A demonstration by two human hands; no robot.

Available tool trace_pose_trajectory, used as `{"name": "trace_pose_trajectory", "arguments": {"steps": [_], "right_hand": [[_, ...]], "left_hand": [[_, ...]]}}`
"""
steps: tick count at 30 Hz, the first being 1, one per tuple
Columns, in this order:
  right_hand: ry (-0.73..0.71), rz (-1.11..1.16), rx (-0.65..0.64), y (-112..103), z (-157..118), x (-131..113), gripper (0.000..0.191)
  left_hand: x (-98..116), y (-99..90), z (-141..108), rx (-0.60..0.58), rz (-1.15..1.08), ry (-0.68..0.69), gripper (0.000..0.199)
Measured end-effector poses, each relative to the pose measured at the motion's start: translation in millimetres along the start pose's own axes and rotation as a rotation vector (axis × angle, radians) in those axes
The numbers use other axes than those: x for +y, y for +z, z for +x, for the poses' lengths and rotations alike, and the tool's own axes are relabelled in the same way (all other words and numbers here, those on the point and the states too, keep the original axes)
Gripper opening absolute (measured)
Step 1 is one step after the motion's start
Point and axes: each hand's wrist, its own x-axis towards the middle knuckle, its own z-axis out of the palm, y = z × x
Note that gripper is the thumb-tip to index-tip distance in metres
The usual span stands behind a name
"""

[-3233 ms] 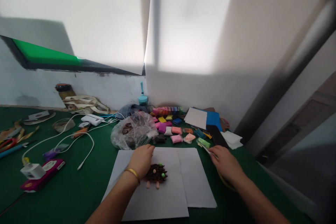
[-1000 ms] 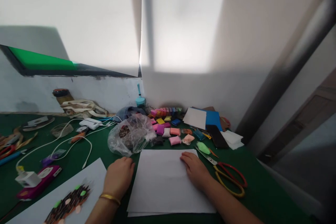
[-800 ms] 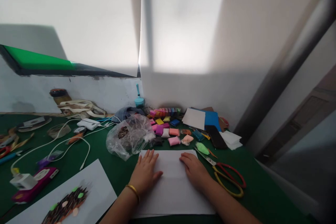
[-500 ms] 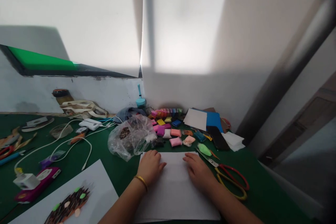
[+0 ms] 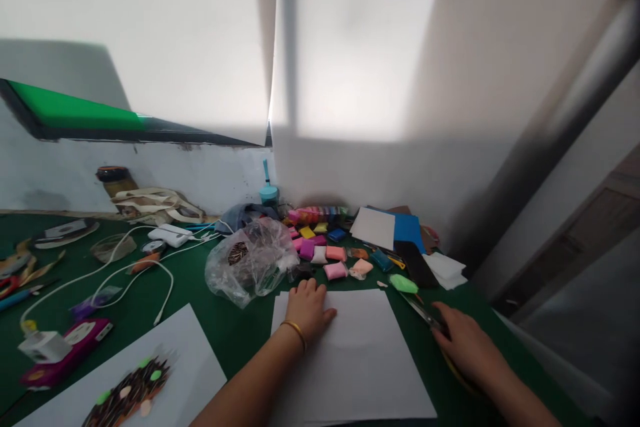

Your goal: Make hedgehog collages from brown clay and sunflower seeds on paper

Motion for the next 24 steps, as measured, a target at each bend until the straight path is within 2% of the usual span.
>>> {"name": "trace_pose_trajectory", "arguments": {"steps": [3,5,8,12,16,18,22,24], "right_hand": [[0.011,-0.047,-0.007,-12.8,3.3,-3.6,0.042],[-0.018,-0.051,0.031,-19.3,6.9,-18.8,0.041],[-0.197,0.03,0.07,-20.4,14.3,-59.1,0.037],[-0.434,0.102,0.038,-9.7,27.6,-122.5,0.035],[-0.543,0.169,0.048,3.3,41.5,-168.8,0.034],[-0.569,0.246,0.062,9.6,46.4,-183.4,0.042],[-0.57,0.457,0.1,21.4,49.7,-196.7,0.069],[-0.569,0.567,0.103,26.0,49.1,-196.0,0.075]], "left_hand": [[-8.2,-5.9,13.1,-0.027,-0.005,-0.031,0.024],[-17.9,-11.5,20.8,0.055,0.023,-0.108,0.02],[-34.1,-17.5,27.3,0.175,0.083,-0.273,0.03],[-48.6,-17.8,25.5,0.117,0.093,-0.393,0.03],[-52.8,-18.9,18.8,0.164,0.004,-0.342,0.028],[-50.9,-21.1,16.6,0.188,-0.107,-0.274,0.029],[-35.7,-20.2,14.3,0.234,-0.501,-0.127,0.031],[-24.1,-15.5,13.6,0.246,-0.714,-0.102,0.034]]}}
